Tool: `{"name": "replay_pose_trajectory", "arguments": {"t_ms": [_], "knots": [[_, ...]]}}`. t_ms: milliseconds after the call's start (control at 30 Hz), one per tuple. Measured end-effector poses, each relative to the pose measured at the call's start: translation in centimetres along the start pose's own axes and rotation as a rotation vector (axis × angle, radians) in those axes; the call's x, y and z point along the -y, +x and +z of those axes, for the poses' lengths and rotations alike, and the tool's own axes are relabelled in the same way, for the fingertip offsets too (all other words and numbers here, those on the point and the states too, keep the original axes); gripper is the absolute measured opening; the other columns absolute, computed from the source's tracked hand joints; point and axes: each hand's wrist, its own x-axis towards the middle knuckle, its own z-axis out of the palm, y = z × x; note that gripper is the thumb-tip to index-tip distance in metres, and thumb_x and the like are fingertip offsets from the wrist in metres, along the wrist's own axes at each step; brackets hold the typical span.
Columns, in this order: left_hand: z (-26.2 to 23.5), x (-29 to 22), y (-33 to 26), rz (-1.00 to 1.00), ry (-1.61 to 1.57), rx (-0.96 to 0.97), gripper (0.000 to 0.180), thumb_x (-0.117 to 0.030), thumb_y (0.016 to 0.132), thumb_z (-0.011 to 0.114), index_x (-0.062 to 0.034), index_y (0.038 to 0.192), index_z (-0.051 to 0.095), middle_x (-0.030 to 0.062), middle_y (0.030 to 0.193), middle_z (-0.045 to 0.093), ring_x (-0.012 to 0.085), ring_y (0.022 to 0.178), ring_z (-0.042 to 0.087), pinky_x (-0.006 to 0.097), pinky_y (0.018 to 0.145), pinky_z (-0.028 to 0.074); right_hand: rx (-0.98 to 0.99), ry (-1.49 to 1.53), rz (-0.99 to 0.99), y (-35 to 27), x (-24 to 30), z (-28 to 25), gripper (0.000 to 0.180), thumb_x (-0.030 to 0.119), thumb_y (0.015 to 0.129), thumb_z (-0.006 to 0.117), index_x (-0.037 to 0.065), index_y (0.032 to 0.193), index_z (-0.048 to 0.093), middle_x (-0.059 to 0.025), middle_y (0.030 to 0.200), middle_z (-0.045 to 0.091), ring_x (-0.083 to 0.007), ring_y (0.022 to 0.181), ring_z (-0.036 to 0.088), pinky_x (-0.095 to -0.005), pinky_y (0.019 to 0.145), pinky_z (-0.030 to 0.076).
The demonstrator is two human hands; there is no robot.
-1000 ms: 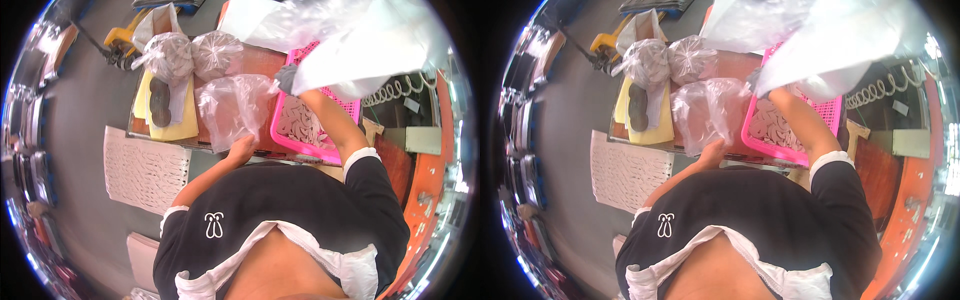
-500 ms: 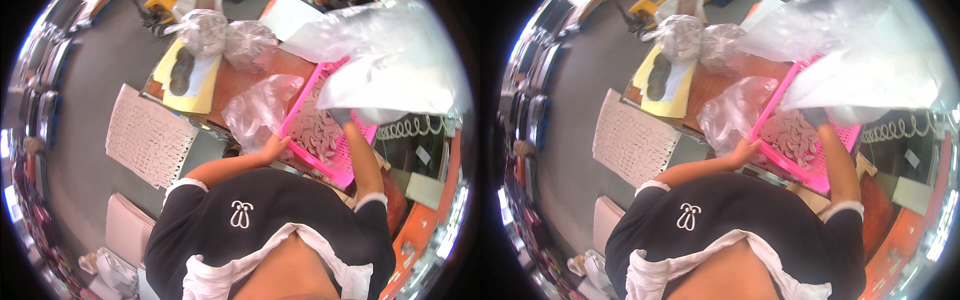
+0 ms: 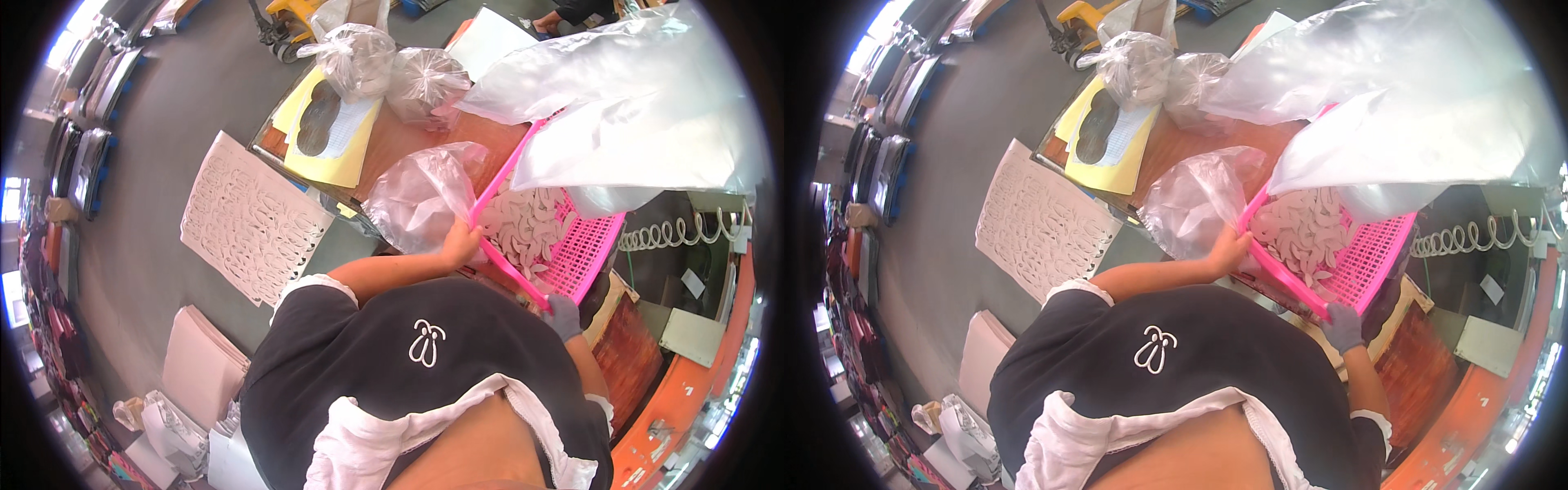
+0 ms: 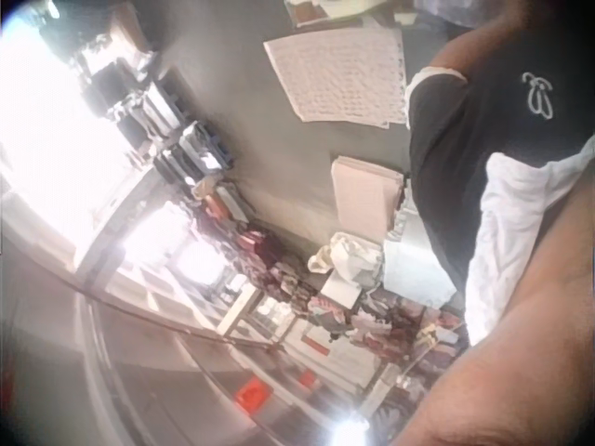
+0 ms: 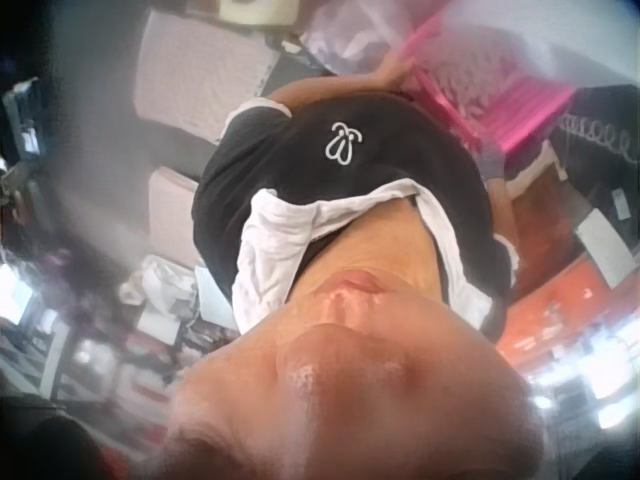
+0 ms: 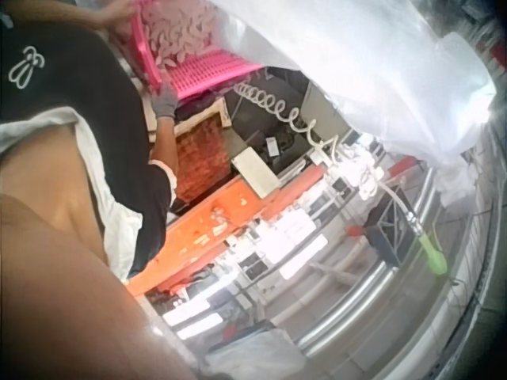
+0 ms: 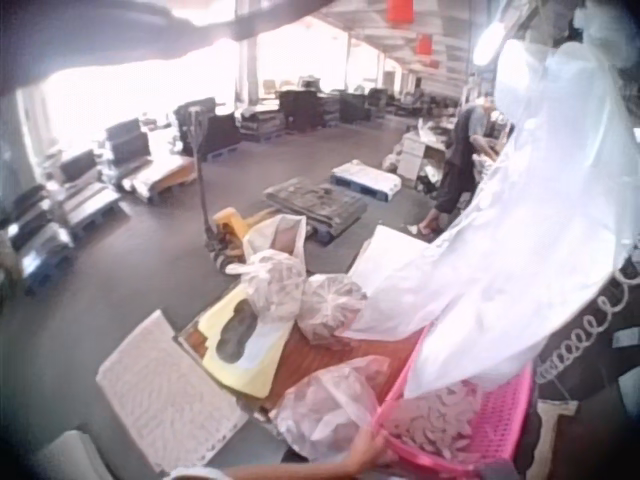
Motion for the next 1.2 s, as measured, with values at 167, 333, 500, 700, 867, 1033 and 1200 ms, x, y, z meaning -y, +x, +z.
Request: {"name": "replay_pose_trajectory", "arguments": {"t_ms": [167, 333, 500, 700, 867, 1033, 1200], "knots": [[-8.8, -4.5, 8.2, 0.045, 0.1, -0.211, 0.038, -0.025, 0.077, 0.054, 0.0099, 0.09, 0.054, 0.0288, 0.075, 0.06, 0.0345, 0.071, 0.062, 0.045, 0.062, 0.046, -0.059, 0.196, -0.32, 7.4, 10.7, -1.7, 0.043, 0.032, 0.069, 0.068, 0.007, 0.102, 0.057, -0.0094, 0.067, 0.058, -0.0277, 0.065, 0.061, -0.0389, 0.058, 0.048], [-19.1, -8.6, 16.5, 0.185, 0.348, -0.363, 0.055, -0.014, 0.07, 0.059, 0.0081, 0.117, 0.043, 0.0269, 0.096, 0.061, 0.0369, 0.09, 0.06, 0.04, 0.079, 0.045, 0.102, 0.589, -0.287, 18.0, 25.7, -3.0, 0.041, 0.04, 0.075, 0.057, 0.006, 0.099, 0.058, -0.0152, 0.084, 0.063, -0.0322, 0.082, 0.061, -0.0433, 0.072, 0.046], [-24.1, -9.7, 15.6, 0.115, 0.353, -0.257, 0.058, -0.012, 0.07, 0.061, 0.0046, 0.122, 0.04, 0.0238, 0.098, 0.06, 0.0346, 0.092, 0.059, 0.039, 0.08, 0.046, 0.296, 0.761, -0.541, 21.8, 28.5, -7.0, 0.035, 0.024, 0.078, 0.059, 0.004, 0.107, 0.055, -0.0143, 0.087, 0.063, -0.0268, 0.077, 0.062, -0.0358, 0.071, 0.049], [-22.9, -8.7, 11.7, 0.245, 0.237, -0.226, 0.065, -0.005, 0.066, 0.06, 0.0049, 0.126, 0.038, 0.0143, 0.096, 0.06, 0.0188, 0.081, 0.058, 0.03, 0.07, 0.048, -0.49, 0.633, -0.339, 35.4, 21.5, -12.4, 0.04, 0.027, 0.079, 0.063, 0.003, 0.11, 0.055, -0.013, 0.097, 0.062, -0.0205, 0.088, 0.06, -0.0322, 0.076, 0.047], [-20.7, -11.5, 9.8, 0.279, 0.237, -0.203, 0.055, -0.014, 0.07, 0.065, 0.004, 0.117, 0.043, 0.0175, 0.086, 0.062, 0.026, 0.078, 0.061, 0.036, 0.071, 0.047, 0.254, 0.4, -0.247, 46.5, 19.5, -14.3, 0.055, 0.038, 0.072, 0.069, 0.0, 0.109, 0.053, -0.0125, 0.099, 0.059, -0.0231, 0.093, 0.056, -0.0338, 0.081, 0.041], [-19.1, -13.3, 8.7, 0.294, 0.156, -0.112, 0.048, -0.012, 0.074, 0.062, -0.0038, 0.119, 0.045, 0.0131, 0.079, 0.062, 0.0226, 0.068, 0.059, 0.032, 0.064, 0.047, 0.673, 0.402, -0.312, 49.8, 18.8, -12.4, 0.038, 0.029, 0.074, 0.067, 0.001, 0.096, 0.055, -0.0105, 0.09, 0.06, -0.0215, 0.087, 0.057, -0.0307, 0.077, 0.043], [-18.4, -13.3, 9.1, 0.323, 0.118, -0.106, 0.046, -0.013, 0.075, 0.063, -0.0042, 0.117, 0.046, 0.0102, 0.076, 0.06, 0.0175, 0.061, 0.054, 0.031, 0.059, 0.045, 0.589, 0.909, -0.213, 46.5, 16.4, -13.3, 0.021, 0.022, 0.076, 0.064, 0.005, 0.085, 0.055, -0.0078, 0.085, 0.06, -0.0188, 0.083, 0.06, -0.0286, 0.073, 0.047]]}}
